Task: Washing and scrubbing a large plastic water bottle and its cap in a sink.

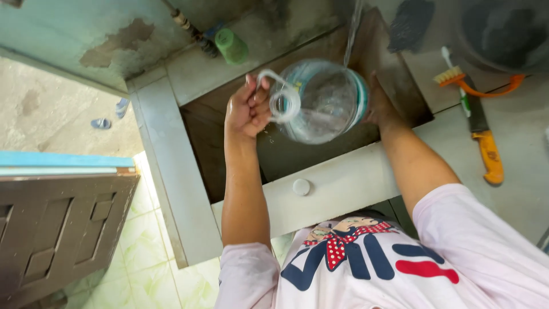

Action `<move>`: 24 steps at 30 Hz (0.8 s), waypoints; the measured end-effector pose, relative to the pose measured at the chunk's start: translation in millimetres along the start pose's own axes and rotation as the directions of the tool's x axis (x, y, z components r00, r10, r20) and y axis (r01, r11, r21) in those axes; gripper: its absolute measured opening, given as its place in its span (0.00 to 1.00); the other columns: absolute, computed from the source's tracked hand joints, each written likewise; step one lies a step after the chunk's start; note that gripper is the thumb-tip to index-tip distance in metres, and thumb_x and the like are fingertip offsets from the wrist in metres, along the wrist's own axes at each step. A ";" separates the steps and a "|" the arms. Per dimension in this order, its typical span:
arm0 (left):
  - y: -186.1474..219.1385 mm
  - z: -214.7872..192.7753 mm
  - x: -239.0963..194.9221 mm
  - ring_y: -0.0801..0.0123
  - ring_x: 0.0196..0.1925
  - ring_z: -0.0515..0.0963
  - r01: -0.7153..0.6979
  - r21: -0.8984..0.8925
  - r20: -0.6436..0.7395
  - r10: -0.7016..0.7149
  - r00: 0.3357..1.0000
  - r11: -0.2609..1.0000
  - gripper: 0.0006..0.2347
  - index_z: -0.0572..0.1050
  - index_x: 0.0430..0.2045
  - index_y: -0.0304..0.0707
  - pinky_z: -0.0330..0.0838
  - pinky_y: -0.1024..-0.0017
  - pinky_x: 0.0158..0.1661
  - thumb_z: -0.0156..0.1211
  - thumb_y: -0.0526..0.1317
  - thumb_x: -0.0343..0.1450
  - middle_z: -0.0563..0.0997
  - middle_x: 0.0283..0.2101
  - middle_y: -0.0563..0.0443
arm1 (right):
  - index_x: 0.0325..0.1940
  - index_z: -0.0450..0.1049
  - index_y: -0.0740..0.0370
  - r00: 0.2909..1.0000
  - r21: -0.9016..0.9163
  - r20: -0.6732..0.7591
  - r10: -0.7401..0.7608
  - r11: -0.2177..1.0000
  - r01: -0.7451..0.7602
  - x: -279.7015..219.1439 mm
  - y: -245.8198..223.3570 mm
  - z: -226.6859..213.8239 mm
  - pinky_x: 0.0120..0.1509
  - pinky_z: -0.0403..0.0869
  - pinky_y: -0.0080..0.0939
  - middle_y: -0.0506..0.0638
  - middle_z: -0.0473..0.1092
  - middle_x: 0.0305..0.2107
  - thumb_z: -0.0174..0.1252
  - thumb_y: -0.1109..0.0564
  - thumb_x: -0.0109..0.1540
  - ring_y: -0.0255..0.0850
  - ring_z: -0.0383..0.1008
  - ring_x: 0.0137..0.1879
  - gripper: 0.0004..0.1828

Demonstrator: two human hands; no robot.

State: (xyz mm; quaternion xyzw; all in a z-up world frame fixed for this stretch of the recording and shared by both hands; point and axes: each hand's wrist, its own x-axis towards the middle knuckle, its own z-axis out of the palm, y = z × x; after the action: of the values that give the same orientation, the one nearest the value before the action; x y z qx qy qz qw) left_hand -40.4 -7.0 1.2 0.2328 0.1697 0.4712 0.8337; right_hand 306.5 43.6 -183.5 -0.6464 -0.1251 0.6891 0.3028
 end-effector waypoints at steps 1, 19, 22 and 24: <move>1.4 -6.1 1.9 0.82 0.17 0.54 -0.029 0.002 -0.113 0.029 0.993 1.000 0.17 0.75 0.38 0.33 0.49 0.79 0.16 0.48 0.50 0.81 0.60 0.20 0.63 | 0.76 0.59 0.47 1.000 -0.010 0.015 0.016 1.000 -0.016 0.5 4.1 3.2 0.71 0.56 0.74 0.60 0.57 0.71 0.40 0.17 0.58 0.62 0.57 0.74 0.50; -41.0 81.1 152.4 0.80 0.20 0.64 -0.067 -0.148 -0.243 0.030 0.969 0.987 0.19 0.78 0.46 0.25 0.70 0.80 0.26 0.58 0.49 0.75 0.70 0.23 0.60 | 0.63 0.71 0.54 0.996 0.352 0.074 -0.049 0.936 0.020 -41.2 -25.0 -31.8 0.58 0.73 0.61 0.57 0.70 0.58 0.46 0.29 0.62 0.54 0.71 0.61 0.36; -39.6 82.3 156.0 0.80 0.19 0.64 -0.052 -0.135 -0.243 0.017 0.970 0.989 0.20 0.78 0.47 0.25 0.69 0.80 0.25 0.59 0.49 0.75 0.70 0.22 0.60 | 0.61 0.72 0.56 0.994 0.403 0.094 -0.051 0.915 0.009 -23.9 -17.7 -35.2 0.55 0.75 0.60 0.57 0.71 0.56 0.47 0.31 0.63 0.53 0.73 0.58 0.33; -38.4 81.8 155.6 0.80 0.19 0.63 -0.043 -0.135 -0.241 0.009 0.970 0.990 0.20 0.78 0.47 0.25 0.69 0.80 0.25 0.59 0.49 0.75 0.69 0.22 0.60 | 0.59 0.73 0.56 0.993 0.436 0.110 -0.049 0.900 -0.004 -17.2 -12.6 -33.5 0.53 0.76 0.59 0.57 0.72 0.54 0.48 0.32 0.64 0.53 0.74 0.57 0.32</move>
State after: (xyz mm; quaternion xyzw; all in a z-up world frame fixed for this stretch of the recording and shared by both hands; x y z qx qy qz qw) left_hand 105.3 91.7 38.5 0.1177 0.2329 0.5173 0.8150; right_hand 341.8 36.2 -166.8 -0.5190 0.0069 0.7329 0.4397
